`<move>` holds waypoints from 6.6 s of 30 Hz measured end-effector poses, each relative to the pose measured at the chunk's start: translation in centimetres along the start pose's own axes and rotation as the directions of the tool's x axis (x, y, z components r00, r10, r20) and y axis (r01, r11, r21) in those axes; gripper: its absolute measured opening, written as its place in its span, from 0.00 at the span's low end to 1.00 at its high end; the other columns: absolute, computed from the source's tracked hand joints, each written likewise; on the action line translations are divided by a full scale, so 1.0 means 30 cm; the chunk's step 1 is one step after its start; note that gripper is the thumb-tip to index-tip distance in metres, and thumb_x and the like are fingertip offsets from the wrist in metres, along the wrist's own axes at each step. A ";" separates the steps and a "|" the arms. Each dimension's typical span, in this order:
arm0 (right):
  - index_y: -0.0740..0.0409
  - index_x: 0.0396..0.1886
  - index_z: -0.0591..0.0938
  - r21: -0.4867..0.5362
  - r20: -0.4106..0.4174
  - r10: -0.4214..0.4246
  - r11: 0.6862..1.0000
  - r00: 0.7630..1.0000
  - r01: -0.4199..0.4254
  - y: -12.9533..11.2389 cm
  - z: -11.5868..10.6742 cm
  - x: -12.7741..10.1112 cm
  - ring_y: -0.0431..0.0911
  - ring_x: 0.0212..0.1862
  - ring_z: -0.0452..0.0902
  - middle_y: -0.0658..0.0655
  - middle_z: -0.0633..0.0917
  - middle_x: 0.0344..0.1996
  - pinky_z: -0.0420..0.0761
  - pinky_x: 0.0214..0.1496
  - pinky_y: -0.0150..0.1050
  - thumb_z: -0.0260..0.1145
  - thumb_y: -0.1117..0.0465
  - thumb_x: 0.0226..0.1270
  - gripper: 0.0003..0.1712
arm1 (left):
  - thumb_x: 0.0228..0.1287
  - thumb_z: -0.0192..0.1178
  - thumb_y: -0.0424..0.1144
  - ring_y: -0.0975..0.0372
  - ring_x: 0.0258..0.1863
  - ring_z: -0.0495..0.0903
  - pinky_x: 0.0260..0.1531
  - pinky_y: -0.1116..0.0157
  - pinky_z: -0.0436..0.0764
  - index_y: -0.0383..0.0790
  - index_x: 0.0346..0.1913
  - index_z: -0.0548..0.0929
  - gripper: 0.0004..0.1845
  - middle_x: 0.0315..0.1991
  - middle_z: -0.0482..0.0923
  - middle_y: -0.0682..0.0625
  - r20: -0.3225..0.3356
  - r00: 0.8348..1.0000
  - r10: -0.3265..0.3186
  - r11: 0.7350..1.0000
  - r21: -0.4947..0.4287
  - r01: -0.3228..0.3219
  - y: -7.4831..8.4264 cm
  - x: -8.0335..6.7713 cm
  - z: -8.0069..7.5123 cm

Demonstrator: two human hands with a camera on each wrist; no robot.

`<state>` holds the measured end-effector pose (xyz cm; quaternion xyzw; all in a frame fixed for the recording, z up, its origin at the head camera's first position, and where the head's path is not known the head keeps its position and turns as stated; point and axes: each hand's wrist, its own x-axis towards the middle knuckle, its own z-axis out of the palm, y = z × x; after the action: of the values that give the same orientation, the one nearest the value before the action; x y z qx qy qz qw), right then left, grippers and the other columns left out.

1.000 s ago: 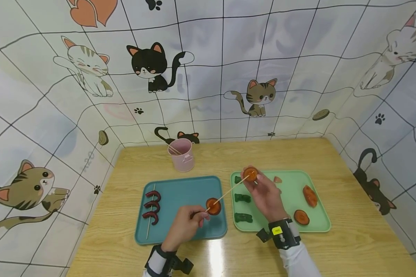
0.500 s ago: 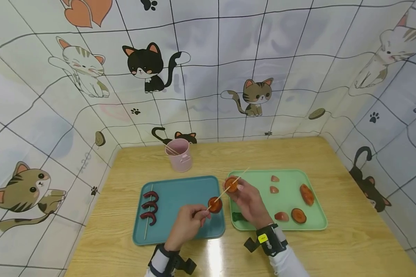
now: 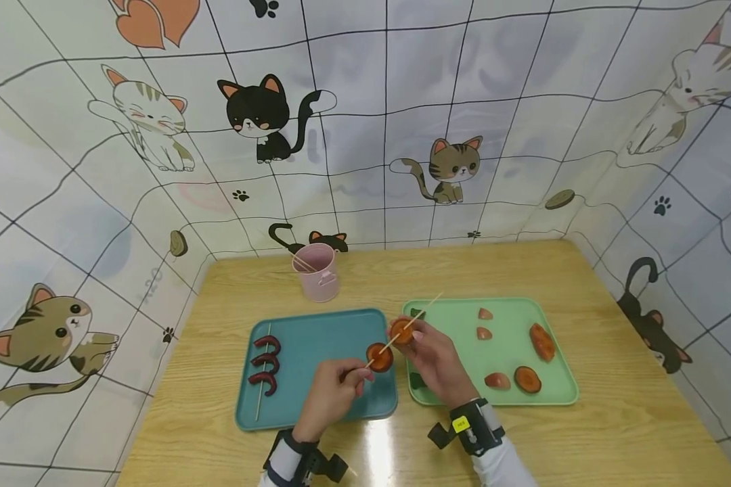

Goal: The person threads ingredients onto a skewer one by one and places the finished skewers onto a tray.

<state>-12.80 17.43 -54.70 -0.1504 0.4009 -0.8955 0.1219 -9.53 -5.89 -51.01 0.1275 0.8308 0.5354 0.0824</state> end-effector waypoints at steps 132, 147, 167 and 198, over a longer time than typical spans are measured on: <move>0.61 0.66 0.74 0.270 -0.185 -0.006 0.961 0.983 0.057 -0.180 -0.093 0.087 0.52 0.73 0.71 0.58 0.69 0.68 0.70 0.74 0.38 0.43 0.72 0.82 0.21 | 0.76 0.59 0.38 0.72 0.14 0.61 0.16 0.74 0.60 0.37 0.36 0.90 0.12 0.19 0.77 0.53 0.005 1.000 0.004 1.000 -0.002 -0.004 -0.011 -0.031 -0.044; 0.57 0.69 0.70 0.272 -0.137 -0.028 0.960 0.990 0.065 -0.170 -0.091 0.078 0.52 0.75 0.67 0.61 0.61 0.73 0.67 0.76 0.37 0.44 0.68 0.83 0.21 | 0.76 0.59 0.37 0.72 0.13 0.61 0.16 0.74 0.60 0.37 0.36 0.90 0.12 0.18 0.77 0.52 0.017 1.000 -0.006 1.000 -0.010 0.006 -0.019 -0.028 -0.036; 0.57 0.64 0.74 0.236 -0.047 -0.111 0.964 0.993 0.119 -0.105 -0.073 0.063 0.50 0.69 0.76 0.57 0.74 0.63 0.72 0.73 0.39 0.40 0.82 0.75 0.28 | 0.76 0.59 0.39 0.72 0.13 0.60 0.16 0.74 0.60 0.44 0.33 0.89 0.13 0.18 0.77 0.49 0.026 1.000 -0.010 1.000 -0.026 0.011 -0.015 -0.023 -0.016; 0.54 0.76 0.69 -0.485 -0.292 0.078 0.847 0.953 -0.218 -0.034 -0.015 0.057 0.44 0.67 0.79 0.58 0.78 0.69 0.79 0.67 0.40 0.66 0.58 0.75 0.33 | 0.76 0.58 0.36 0.61 0.24 0.76 0.31 0.70 0.72 0.35 0.35 0.88 0.13 0.19 0.78 0.49 -0.156 0.979 -0.135 0.991 -0.047 0.129 -0.095 -0.040 -0.037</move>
<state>-14.66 17.83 -53.91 -0.0263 0.6471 -0.7563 0.0928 -9.05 -8.33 -53.16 0.0276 0.8315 0.5522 0.0537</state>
